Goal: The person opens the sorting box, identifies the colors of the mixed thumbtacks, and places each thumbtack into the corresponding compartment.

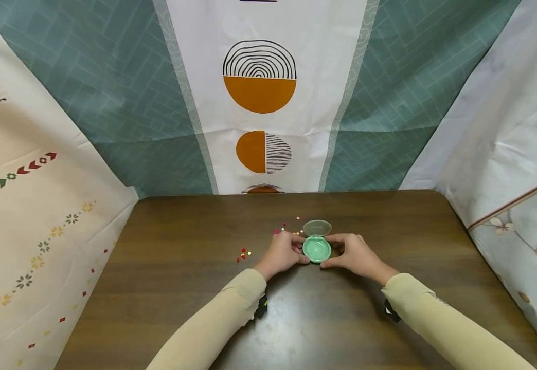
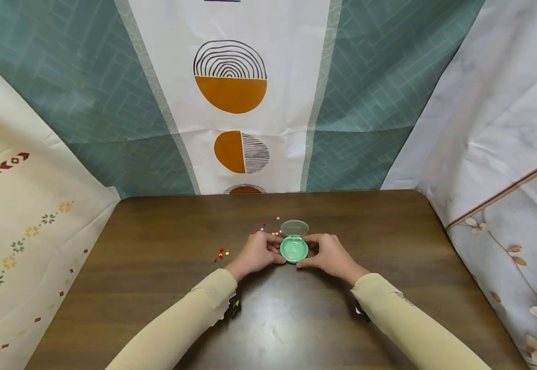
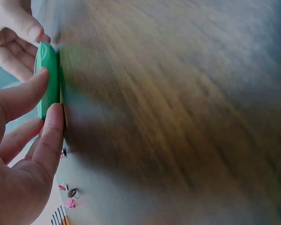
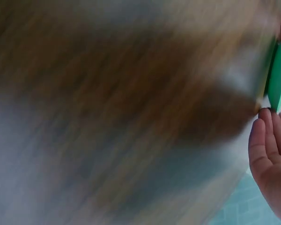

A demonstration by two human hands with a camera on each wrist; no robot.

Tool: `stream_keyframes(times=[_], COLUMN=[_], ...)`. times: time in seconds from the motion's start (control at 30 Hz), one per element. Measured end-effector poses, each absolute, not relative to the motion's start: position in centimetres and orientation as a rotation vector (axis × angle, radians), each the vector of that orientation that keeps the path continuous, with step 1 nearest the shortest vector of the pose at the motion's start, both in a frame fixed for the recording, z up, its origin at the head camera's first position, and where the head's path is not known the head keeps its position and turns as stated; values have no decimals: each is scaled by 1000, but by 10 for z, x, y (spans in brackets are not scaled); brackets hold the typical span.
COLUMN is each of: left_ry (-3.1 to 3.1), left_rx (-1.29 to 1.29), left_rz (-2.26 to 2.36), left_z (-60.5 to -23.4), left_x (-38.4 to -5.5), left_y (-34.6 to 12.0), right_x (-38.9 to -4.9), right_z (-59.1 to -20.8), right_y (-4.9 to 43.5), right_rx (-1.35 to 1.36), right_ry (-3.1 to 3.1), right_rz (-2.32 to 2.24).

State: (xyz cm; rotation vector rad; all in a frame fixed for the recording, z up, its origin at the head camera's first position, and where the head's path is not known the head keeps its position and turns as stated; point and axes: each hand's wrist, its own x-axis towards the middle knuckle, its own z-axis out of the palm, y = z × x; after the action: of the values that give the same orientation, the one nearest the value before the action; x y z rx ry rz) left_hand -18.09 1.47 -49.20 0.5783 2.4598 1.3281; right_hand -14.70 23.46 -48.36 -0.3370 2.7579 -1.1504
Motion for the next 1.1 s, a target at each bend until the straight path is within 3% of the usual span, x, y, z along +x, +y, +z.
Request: stream_keyframes(times=[0.47, 0.8, 1.1], left_ry=[2562, 2877, 2806], left_rx=[611, 403, 377], left_rz=[1194, 981, 699], left_z=[-483, -448, -462], left_x=[-183, -213, -209], left_y=[4, -89, -135], right_x=[-149, -149, -149], right_z=[-488, -489, -487], right_y=[220, 224, 221], right_rx=[-264, -293, -320], right_ry=[2815, 2870, 2883], right_rz=[-1136, -1075, -1045])
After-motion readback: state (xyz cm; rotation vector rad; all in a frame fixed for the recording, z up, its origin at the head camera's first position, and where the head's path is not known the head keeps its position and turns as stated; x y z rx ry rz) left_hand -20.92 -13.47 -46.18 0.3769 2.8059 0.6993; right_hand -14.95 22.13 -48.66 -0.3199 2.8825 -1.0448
